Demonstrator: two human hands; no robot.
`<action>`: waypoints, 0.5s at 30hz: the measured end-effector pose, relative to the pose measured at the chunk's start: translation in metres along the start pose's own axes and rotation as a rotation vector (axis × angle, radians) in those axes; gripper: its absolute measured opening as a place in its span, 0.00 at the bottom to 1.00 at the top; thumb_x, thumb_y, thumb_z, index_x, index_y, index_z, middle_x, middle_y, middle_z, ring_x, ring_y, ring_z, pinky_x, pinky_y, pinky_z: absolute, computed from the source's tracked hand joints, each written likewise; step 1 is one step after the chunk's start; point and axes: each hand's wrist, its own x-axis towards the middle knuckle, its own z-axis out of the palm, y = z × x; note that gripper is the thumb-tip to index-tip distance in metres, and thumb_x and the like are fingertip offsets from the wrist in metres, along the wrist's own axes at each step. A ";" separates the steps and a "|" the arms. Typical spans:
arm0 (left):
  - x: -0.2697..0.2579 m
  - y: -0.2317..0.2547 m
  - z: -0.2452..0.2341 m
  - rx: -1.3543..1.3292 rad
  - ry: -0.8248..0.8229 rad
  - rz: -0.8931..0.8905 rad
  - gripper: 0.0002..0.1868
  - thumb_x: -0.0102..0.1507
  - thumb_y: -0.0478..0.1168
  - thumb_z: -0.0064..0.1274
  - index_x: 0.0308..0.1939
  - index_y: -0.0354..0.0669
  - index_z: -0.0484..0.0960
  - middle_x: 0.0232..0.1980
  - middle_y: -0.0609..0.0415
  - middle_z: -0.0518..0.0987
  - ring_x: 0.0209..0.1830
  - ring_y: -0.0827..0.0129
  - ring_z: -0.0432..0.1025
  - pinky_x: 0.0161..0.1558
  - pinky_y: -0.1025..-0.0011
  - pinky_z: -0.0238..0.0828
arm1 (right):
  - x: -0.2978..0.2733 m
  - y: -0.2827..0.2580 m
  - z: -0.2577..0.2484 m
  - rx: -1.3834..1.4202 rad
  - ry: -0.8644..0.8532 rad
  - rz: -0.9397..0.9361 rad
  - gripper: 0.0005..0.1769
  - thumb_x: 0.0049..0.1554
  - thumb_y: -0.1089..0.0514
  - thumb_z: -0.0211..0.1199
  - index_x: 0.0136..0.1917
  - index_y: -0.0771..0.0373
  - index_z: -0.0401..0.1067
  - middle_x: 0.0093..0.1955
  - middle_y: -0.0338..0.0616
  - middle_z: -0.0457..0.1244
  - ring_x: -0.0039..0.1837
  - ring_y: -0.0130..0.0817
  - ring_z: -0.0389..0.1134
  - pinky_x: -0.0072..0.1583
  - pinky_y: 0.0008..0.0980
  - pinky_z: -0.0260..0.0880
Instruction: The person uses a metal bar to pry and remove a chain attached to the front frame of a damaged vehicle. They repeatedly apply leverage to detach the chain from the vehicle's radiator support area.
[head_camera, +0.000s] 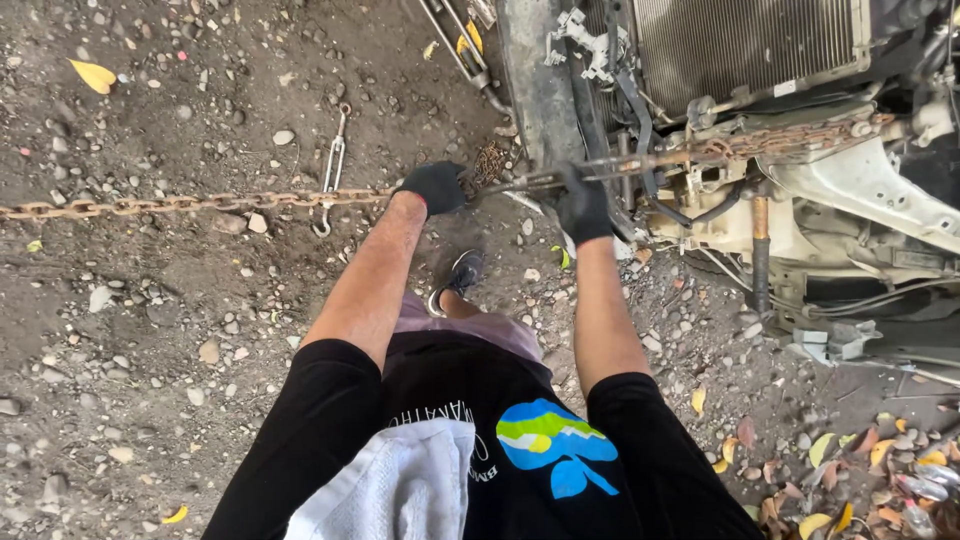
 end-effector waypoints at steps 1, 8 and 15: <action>-0.007 0.005 -0.003 0.002 -0.003 0.001 0.23 0.56 0.55 0.58 0.53 0.56 0.85 0.54 0.44 0.83 0.55 0.47 0.76 0.57 0.55 0.72 | 0.008 0.015 -0.023 0.002 0.002 -0.002 0.13 0.58 0.60 0.68 0.57 0.60 0.74 0.57 0.45 0.70 0.59 0.41 0.72 0.59 0.42 0.80; -0.013 0.006 -0.002 0.056 0.021 -0.018 0.21 0.56 0.52 0.59 0.50 0.52 0.84 0.52 0.44 0.84 0.55 0.47 0.77 0.56 0.54 0.73 | -0.009 -0.011 0.054 -0.530 0.567 -0.196 0.21 0.55 0.54 0.71 0.58 0.61 0.71 0.48 0.38 0.67 0.48 0.36 0.68 0.44 0.36 0.73; -0.020 0.016 -0.006 0.069 -0.018 -0.018 0.24 0.56 0.53 0.57 0.55 0.53 0.83 0.55 0.43 0.82 0.57 0.46 0.75 0.58 0.53 0.71 | -0.014 -0.007 0.012 -0.078 0.037 -0.037 0.25 0.56 0.50 0.70 0.64 0.58 0.70 0.59 0.44 0.69 0.62 0.39 0.72 0.63 0.40 0.78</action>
